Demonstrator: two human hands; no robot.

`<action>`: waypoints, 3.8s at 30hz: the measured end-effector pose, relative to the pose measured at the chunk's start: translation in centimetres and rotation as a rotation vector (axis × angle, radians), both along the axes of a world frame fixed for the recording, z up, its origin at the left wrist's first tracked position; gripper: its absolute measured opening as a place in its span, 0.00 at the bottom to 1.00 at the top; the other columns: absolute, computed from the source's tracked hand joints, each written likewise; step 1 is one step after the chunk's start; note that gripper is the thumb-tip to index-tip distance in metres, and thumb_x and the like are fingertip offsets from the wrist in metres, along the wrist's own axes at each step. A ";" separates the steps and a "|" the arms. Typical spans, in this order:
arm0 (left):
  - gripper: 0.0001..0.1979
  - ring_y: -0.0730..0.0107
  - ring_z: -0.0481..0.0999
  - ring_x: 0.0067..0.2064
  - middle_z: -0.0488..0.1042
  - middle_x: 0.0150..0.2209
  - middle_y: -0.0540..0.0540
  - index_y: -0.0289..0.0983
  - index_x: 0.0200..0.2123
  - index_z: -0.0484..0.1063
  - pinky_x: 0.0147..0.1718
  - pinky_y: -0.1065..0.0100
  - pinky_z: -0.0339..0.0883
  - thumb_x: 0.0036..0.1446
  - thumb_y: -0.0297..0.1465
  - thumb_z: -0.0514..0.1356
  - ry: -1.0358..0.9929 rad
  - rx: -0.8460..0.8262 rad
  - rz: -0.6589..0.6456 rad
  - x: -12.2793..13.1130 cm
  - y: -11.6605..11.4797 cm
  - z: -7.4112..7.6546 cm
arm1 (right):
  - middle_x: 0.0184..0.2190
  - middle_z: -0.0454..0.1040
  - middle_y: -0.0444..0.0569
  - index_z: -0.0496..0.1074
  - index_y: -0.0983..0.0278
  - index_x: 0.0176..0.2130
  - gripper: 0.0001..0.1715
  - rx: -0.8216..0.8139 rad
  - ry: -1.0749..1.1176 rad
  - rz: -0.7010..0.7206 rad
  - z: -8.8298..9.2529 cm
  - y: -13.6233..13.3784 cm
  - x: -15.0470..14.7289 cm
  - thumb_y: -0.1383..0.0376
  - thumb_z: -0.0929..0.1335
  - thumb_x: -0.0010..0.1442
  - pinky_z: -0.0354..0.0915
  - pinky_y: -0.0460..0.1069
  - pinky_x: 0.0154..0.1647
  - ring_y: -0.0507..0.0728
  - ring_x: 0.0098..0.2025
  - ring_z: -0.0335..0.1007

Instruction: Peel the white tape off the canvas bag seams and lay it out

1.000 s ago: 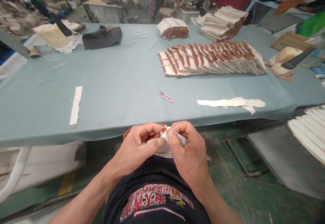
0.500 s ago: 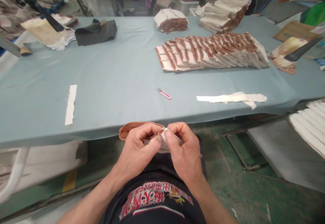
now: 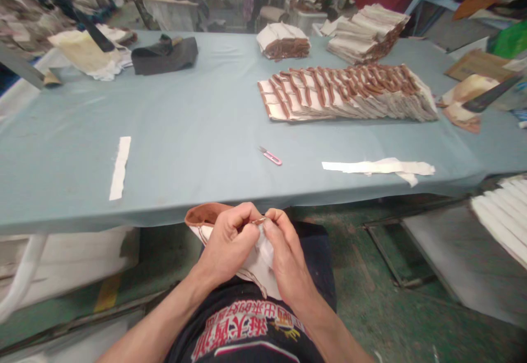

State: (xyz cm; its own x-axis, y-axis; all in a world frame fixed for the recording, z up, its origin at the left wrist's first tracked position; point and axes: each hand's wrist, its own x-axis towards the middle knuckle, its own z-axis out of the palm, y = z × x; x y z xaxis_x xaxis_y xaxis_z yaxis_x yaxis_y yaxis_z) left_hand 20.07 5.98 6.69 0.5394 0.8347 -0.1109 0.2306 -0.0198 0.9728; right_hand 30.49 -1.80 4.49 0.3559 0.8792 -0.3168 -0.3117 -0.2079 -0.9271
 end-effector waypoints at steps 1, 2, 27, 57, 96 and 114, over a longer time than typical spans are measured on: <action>0.07 0.74 0.59 0.26 0.61 0.21 0.54 0.37 0.22 0.64 0.25 0.72 0.53 0.51 0.30 0.53 -0.003 0.001 -0.049 -0.3 0.3 0.4 | 0.31 0.67 0.40 0.66 0.60 0.41 0.22 0.021 0.060 0.040 0.2 0.0 0.4 0.46 0.70 0.63 0.62 0.46 0.31 0.52 0.31 0.62; 0.07 0.74 0.59 0.26 0.62 0.21 0.54 0.37 0.22 0.64 0.25 0.72 0.53 0.51 0.30 0.53 -0.008 0.000 -0.098 -0.5 0.6 0.9 | 0.31 0.68 0.41 0.66 0.60 0.42 0.24 0.048 0.106 0.083 0.4 0.1 0.8 0.45 0.71 0.62 0.63 0.45 0.31 0.52 0.30 0.63; 0.06 0.79 0.61 0.24 0.64 0.23 0.58 0.37 0.30 0.66 0.24 0.73 0.53 0.52 0.21 0.53 0.088 0.285 -0.352 -2.5 0.4 7.0 | 0.26 0.72 0.42 0.67 0.62 0.32 0.11 0.716 -1.143 0.678 7.4 2.0 8.1 0.70 0.66 0.68 0.59 0.46 0.32 0.51 0.28 0.66; 0.10 0.74 0.69 0.28 0.75 0.30 0.51 0.37 0.44 0.70 0.30 0.72 0.63 0.61 0.22 0.56 -0.163 0.639 -0.422 -2.8 1.7 1.6 | 0.18 0.59 0.36 0.66 0.63 0.25 0.06 0.191 -0.386 0.578 6.2 1.3 6.4 0.66 0.66 0.53 0.48 0.43 0.21 0.47 0.20 0.49; 0.19 0.72 0.69 0.25 0.73 0.26 0.51 0.36 0.33 0.70 0.26 0.68 0.59 0.77 0.34 0.48 0.172 0.874 -0.743 -1.7 1.5 5.8 | 0.33 0.82 0.45 0.76 0.62 0.41 0.12 0.418 -1.109 0.730 9.5 -2.5 8.4 0.73 0.63 0.67 0.67 0.48 0.39 0.54 0.36 0.78; 0.20 0.80 0.45 0.20 0.45 0.19 0.59 0.40 0.22 0.43 0.20 0.68 0.41 0.55 0.20 0.54 -0.121 0.139 -0.663 -1.0 -3.2 4.0 | 0.17 0.61 0.39 0.60 0.60 0.27 0.29 0.770 -0.933 0.413 4.3 -2.1 6.3 0.55 0.54 0.80 0.50 0.50 0.25 0.51 0.20 0.53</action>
State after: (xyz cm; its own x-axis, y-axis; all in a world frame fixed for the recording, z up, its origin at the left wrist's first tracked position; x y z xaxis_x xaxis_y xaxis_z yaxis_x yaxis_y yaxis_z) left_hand 19.09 2.80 10.72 0.9430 0.3260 0.0669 0.0163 -0.2459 0.9692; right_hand 36.76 -3.90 8.80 -0.1751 0.8218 0.5422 0.4783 0.5523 -0.6827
